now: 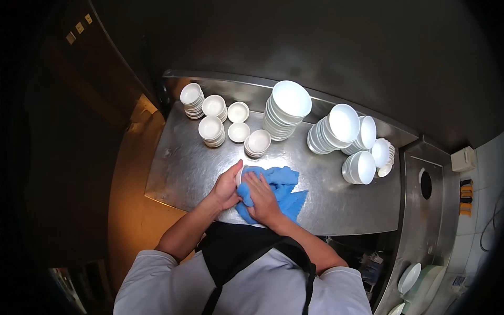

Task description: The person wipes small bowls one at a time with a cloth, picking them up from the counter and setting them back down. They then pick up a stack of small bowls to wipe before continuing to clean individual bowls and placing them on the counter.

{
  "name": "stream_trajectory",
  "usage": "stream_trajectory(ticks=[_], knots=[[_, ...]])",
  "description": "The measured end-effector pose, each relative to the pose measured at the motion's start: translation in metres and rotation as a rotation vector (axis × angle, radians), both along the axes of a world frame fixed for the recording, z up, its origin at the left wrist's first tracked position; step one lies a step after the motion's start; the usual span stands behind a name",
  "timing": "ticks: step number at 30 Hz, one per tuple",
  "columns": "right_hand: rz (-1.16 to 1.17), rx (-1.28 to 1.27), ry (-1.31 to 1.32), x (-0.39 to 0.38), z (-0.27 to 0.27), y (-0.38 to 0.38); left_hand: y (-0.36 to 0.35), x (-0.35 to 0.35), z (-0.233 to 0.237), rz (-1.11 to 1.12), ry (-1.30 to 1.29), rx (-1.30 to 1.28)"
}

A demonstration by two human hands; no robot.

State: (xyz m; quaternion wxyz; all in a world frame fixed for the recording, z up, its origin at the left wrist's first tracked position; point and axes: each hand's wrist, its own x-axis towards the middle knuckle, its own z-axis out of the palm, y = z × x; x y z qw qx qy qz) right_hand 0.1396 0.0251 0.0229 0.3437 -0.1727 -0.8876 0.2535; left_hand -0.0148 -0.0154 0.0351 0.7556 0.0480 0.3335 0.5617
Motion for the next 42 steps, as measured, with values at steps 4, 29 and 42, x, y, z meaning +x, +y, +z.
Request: stream_trajectory(ticks=[4, 29, 42], knots=[[0.057, 0.004, 0.020, 0.002, 0.005, 0.003, -0.004, -0.006, -0.020, 0.022, -0.215, 0.088], [-0.502, -1.072, 0.447, 0.026, 0.011, 0.034, 0.021, -0.094, -0.004, 0.583, 2.308, 0.369], [-0.551, -1.067, 0.528, 0.049, 0.019, 0.039, 0.054, -0.022, -0.022, 0.326, 1.908, 0.586]])
